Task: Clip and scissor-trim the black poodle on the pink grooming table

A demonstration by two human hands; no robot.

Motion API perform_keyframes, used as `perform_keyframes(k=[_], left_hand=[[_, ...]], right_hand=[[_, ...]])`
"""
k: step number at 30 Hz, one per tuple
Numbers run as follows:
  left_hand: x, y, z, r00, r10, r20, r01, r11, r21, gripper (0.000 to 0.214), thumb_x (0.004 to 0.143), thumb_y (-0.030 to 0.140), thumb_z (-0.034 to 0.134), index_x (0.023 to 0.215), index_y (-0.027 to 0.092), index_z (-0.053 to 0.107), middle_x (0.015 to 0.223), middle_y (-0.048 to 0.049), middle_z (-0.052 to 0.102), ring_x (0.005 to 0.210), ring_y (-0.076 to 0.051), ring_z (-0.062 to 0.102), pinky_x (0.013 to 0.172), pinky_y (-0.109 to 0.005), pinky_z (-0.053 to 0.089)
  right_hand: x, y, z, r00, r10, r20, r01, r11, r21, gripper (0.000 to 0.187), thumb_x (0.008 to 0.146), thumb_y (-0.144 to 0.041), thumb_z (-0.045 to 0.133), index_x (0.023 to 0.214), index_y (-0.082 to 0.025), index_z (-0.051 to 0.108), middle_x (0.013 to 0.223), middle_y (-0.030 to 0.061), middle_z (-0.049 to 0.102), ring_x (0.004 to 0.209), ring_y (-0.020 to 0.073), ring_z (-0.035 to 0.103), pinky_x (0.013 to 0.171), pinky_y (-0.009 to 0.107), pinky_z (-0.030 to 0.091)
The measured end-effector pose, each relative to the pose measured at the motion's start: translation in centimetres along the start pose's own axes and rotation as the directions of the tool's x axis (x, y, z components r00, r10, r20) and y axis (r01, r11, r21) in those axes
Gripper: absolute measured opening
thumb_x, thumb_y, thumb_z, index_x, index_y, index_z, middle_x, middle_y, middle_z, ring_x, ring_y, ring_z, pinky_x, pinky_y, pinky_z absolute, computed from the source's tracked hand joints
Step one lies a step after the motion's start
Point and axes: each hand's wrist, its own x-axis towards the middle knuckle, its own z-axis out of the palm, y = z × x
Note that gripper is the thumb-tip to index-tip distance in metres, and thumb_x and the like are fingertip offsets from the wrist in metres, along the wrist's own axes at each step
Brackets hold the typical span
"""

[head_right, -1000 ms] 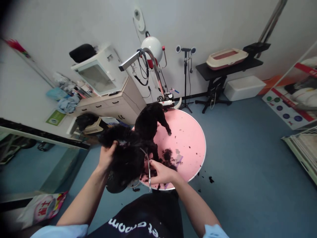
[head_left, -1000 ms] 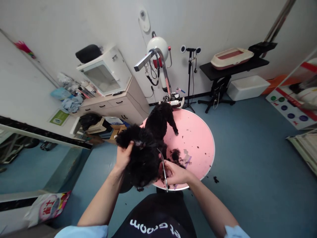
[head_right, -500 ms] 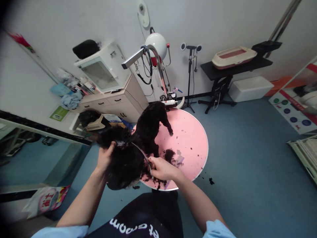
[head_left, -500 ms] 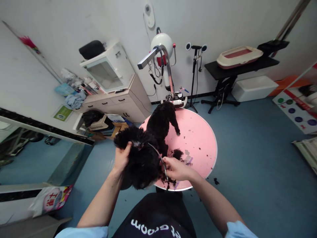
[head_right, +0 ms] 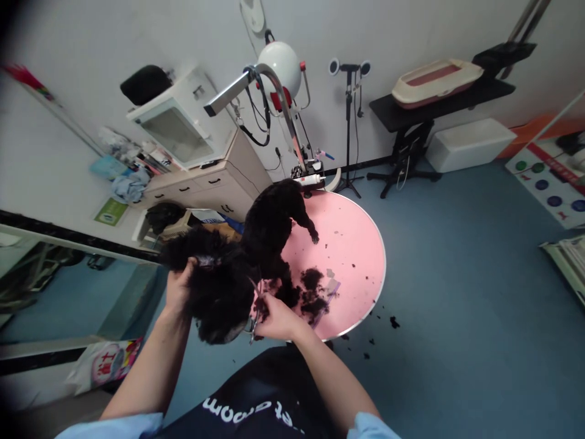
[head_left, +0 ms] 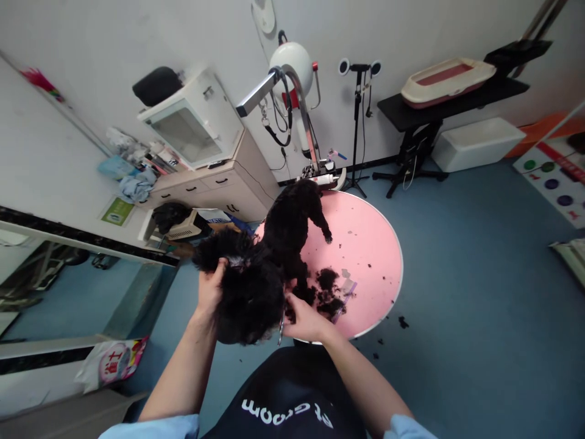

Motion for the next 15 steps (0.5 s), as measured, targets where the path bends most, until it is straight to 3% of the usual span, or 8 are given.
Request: perform_keyframes(k=[5, 9, 11, 13, 15], left_hand=[[0.2, 0.4, 0.6, 1.0, 0.007, 0.013, -0.007, 1.0, 0.001, 0.076, 0.06, 0.056, 0.082, 0.121, 0.014, 0.064, 0.135, -0.0134, 0.06, 0.13, -0.031, 0.052, 0.115, -0.042, 0.036], [1.7, -1.4, -0.1, 0.999, -0.008, 0.053, 0.008, 1.0, -0.001, 0.069, 0.064, 0.054, 0.079, 0.118, 0.016, 0.063, 0.127, -0.0124, 0.065, 0.117, -0.027, 0.062, 0.106, -0.039, 0.045], [1.5, -3.6, -1.1, 0.999, -0.032, -0.002, 0.032, 0.998, 0.045, 0.058, 0.067, 0.055, 0.074, 0.108, 0.016, 0.065, 0.112, -0.0102, 0.071, 0.104, -0.024, 0.066, 0.098, -0.038, 0.05], [-0.3, -6.3, -2.1, 0.994, -0.094, -0.063, 0.103, 0.982, 0.16, 0.043, 0.068, 0.056, 0.069, 0.088, 0.018, 0.068, 0.09, -0.0072, 0.073, 0.091, -0.024, 0.067, 0.089, -0.039, 0.054], [-3.9, -8.7, -2.5, 0.986, -0.161, 0.039, 0.151, 0.971, 0.187, 0.029, 0.058, 0.043, 0.077, 0.075, 0.021, 0.07, 0.08, -0.0069, 0.073, 0.089, -0.029, 0.067, 0.083, -0.041, 0.056]], right_hand=[[0.4, 1.7, 1.5, 0.999, 0.031, -0.034, -0.026, 0.991, 0.131, 0.033, 0.073, -0.021, 0.068, 0.105, -0.02, 0.061, 0.091, 0.0017, 0.067, 0.09, 0.021, 0.064, 0.081, 0.033, 0.053], [0.1, 4.2, 2.3, 0.981, 0.088, -0.171, -0.034, 0.954, 0.297, 0.035, 0.072, -0.03, 0.072, 0.102, -0.021, 0.055, 0.093, 0.0036, 0.066, 0.084, 0.0207, 0.066, 0.077, 0.036, 0.055], [-0.6, 5.8, 2.3, 0.93, 0.17, -0.325, -0.036, 0.925, 0.379, 0.041, 0.069, -0.036, 0.075, 0.099, -0.022, 0.051, 0.09, 0.0035, 0.065, 0.081, 0.0216, 0.067, 0.075, 0.038, 0.057], [-1.7, 7.4, 1.8, 0.832, 0.26, -0.49, -0.045, 0.912, 0.407, 0.052, 0.061, -0.043, 0.08, 0.096, -0.023, 0.047, 0.087, 0.0028, 0.064, 0.084, 0.024, 0.068, 0.078, 0.042, 0.057], [-3.2, 8.7, 1.1, 0.743, 0.307, -0.594, -0.069, 0.919, 0.389, 0.06, 0.054, -0.049, 0.083, 0.094, -0.024, 0.045, 0.084, 0.0027, 0.064, 0.087, 0.0262, 0.068, 0.084, 0.046, 0.056]])
